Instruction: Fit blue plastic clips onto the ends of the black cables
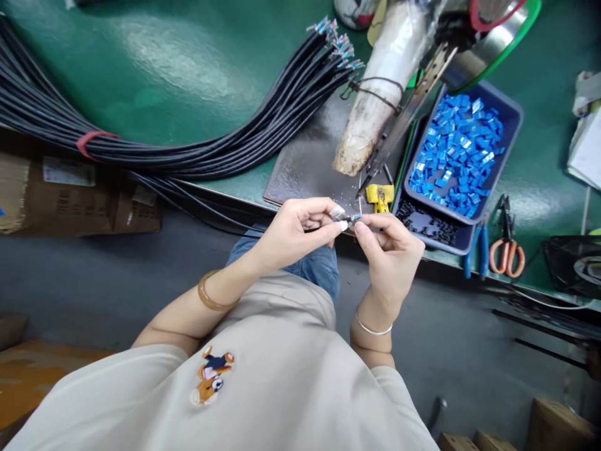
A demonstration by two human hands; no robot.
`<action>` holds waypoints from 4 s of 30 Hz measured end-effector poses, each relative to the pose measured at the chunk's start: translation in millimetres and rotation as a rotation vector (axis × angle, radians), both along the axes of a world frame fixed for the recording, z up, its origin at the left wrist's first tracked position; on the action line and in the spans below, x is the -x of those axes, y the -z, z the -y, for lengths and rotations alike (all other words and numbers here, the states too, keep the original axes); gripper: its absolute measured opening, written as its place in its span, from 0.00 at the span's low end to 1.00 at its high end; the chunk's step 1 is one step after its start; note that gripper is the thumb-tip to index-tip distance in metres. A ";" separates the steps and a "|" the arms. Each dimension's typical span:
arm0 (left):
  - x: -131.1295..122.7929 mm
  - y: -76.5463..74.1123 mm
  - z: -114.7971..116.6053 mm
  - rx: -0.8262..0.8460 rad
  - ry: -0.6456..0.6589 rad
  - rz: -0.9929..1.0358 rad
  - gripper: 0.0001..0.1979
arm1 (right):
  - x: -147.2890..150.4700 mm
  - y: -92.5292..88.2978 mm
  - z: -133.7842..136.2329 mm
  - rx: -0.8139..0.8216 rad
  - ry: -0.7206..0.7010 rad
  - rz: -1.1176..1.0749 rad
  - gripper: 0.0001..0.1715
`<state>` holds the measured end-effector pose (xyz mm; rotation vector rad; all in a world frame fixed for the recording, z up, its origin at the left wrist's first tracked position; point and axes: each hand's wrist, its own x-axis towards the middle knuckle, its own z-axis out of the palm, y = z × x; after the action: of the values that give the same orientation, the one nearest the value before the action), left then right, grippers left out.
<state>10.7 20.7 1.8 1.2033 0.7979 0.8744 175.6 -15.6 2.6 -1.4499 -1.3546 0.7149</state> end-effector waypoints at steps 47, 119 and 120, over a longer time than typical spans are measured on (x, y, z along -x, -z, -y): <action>2.1 10.0 -2.4 -0.395 -0.163 -0.168 0.06 | 1.9 -9.5 2.9 0.049 -0.014 0.032 0.01; 1.1 1.5 -12.4 0.270 0.162 0.137 0.08 | 6.0 -3.9 10.8 -0.192 -0.058 0.293 0.07; 1.2 1.7 -12.5 0.267 0.169 0.145 0.08 | 5.7 -4.2 10.9 -0.204 -0.066 0.298 0.07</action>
<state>9.4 33.2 0.1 0.9455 0.6619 0.6834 169.8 -26.4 6.8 -1.3905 -1.6585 0.3970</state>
